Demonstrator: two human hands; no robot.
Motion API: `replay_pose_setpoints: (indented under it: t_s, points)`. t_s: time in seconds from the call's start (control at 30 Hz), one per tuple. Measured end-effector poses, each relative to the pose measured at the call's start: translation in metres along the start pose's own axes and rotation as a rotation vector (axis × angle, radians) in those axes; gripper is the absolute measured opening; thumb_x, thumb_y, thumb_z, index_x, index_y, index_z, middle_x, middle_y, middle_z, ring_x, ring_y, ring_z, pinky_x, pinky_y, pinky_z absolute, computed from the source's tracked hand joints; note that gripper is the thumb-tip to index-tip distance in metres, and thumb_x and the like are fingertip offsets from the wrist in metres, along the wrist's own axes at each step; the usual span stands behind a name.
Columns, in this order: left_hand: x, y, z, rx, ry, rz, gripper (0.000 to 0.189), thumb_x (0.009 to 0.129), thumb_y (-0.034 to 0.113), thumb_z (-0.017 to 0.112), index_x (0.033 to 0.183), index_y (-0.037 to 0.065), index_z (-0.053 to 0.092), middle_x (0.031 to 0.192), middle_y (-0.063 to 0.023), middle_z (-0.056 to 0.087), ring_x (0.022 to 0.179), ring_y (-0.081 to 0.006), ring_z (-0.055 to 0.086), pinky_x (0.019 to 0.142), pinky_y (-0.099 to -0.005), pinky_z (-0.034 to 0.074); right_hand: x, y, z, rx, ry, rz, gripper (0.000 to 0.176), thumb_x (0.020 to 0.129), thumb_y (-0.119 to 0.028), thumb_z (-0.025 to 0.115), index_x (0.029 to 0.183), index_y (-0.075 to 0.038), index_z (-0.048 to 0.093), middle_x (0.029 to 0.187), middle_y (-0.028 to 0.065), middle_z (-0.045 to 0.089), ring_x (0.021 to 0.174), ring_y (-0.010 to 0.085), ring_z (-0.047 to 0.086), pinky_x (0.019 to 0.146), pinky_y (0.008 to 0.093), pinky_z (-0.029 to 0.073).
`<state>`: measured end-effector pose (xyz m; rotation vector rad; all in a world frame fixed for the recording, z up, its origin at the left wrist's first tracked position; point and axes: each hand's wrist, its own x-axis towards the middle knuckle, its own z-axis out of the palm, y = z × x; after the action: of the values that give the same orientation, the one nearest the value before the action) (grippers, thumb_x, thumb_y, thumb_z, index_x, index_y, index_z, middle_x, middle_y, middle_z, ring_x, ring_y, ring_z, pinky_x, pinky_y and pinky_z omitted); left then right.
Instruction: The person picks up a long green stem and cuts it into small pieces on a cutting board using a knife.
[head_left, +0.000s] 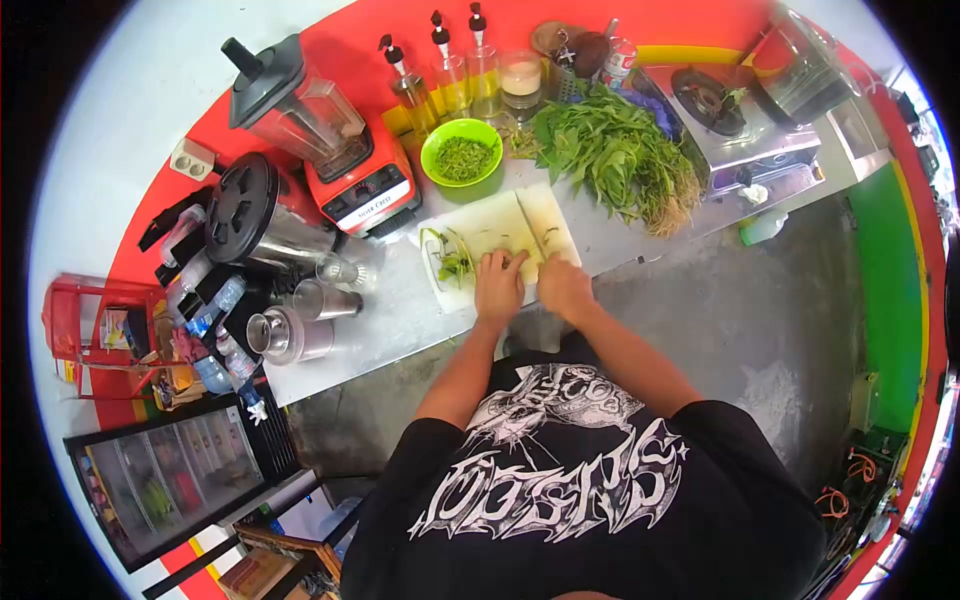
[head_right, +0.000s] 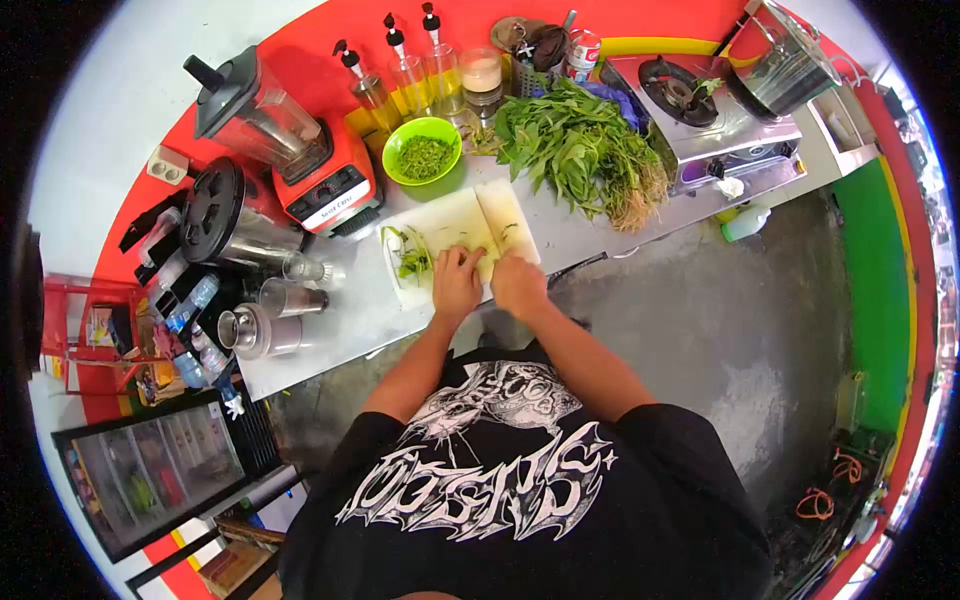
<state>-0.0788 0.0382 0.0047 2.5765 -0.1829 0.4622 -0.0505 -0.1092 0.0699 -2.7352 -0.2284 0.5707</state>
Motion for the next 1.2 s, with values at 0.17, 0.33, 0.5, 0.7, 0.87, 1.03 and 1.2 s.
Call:
replay_pose_setpoints:
  t_s: [0.17,0.33,0.5,0.7,0.87,1.03,1.2]
  points:
    - [0.001,-0.002,0.000,0.009,0.004,-0.008,0.037,0.082,0.006,0.063,0.117,0.015,0.069,0.101,-0.0082,0.054,0.099,-0.0293,0.051,0.086,-0.0427,0.041,-0.005,0.004,0.027,0.068,0.004,0.158,0.036,0.103,-0.033,0.048,0.111,0.001,0.053,0.098,0.0282,0.070,0.095,0.0455,0.069,0.082,0.0546,0.055]
    - [0.000,0.000,-0.003,-0.017,-0.028,-0.017,0.038,0.081,0.005,0.063,0.117,0.015,0.069,0.102,-0.0082,0.054,0.100,-0.0297,0.051,0.087,-0.0429,0.041,0.026,0.005,0.019,0.027,0.056,0.006,0.038,0.102,-0.037,0.050,0.109,0.000,0.053,0.099,0.0277,0.070,0.095,0.0471,0.069,0.083,0.0552,0.055]
    - [0.001,-0.005,0.000,-0.030,-0.005,0.003,0.038,0.081,0.005,0.063,0.118,0.015,0.070,0.102,-0.0084,0.054,0.101,-0.0299,0.052,0.086,-0.0424,0.041,-0.008,0.001,0.021,0.069,0.018,0.079,0.038,0.101,-0.036,0.051,0.106,0.002,0.055,0.100,0.0277,0.070,0.096,0.0471,0.069,0.084,0.0548,0.055]
    - [0.001,-0.003,-0.001,-0.072,-0.016,-0.046,0.034,0.082,0.004,0.062,0.113,0.015,0.071,0.101,-0.0071,0.056,0.099,-0.0297,0.052,0.085,-0.0428,0.041,0.026,0.003,0.018,0.036,0.018,0.045,0.037,0.102,-0.034,0.048,0.108,0.002,0.056,0.103,0.0286,0.069,0.098,0.0458,0.069,0.086,0.0542,0.054]
    - [0.008,-0.012,0.005,-0.134,0.000,-0.096,0.024,0.083,0.003,0.061,0.100,0.014,0.075,0.094,-0.0082,0.063,0.094,-0.0324,0.059,0.083,-0.0451,0.047,0.014,0.006,0.007,-0.046,-0.036,-0.095,0.037,0.103,-0.034,0.045,0.110,0.001,0.055,0.104,0.0293,0.069,0.098,0.0462,0.069,0.087,0.0549,0.053]
    - [0.031,-0.007,-0.008,-0.157,-0.103,-0.177,0.016,0.083,0.005,0.062,0.088,0.014,0.075,0.098,-0.0108,0.070,0.094,-0.0341,0.066,0.082,-0.0453,0.053,-0.001,0.010,0.025,0.084,-0.047,0.086,0.039,0.103,-0.034,0.044,0.112,0.003,0.054,0.104,0.0297,0.068,0.097,0.0474,0.068,0.086,0.0569,0.053]
    - [0.040,-0.004,-0.014,-0.156,-0.274,-0.398,0.009,0.083,0.009,0.066,0.088,0.013,0.073,0.097,-0.0124,0.071,0.092,-0.0361,0.067,0.078,-0.0471,0.054,0.036,0.010,0.019,0.024,-0.033,-0.040,0.041,0.103,-0.035,0.044,0.113,0.003,0.054,0.105,0.0313,0.067,0.098,0.0487,0.067,0.088,0.0583,0.051]
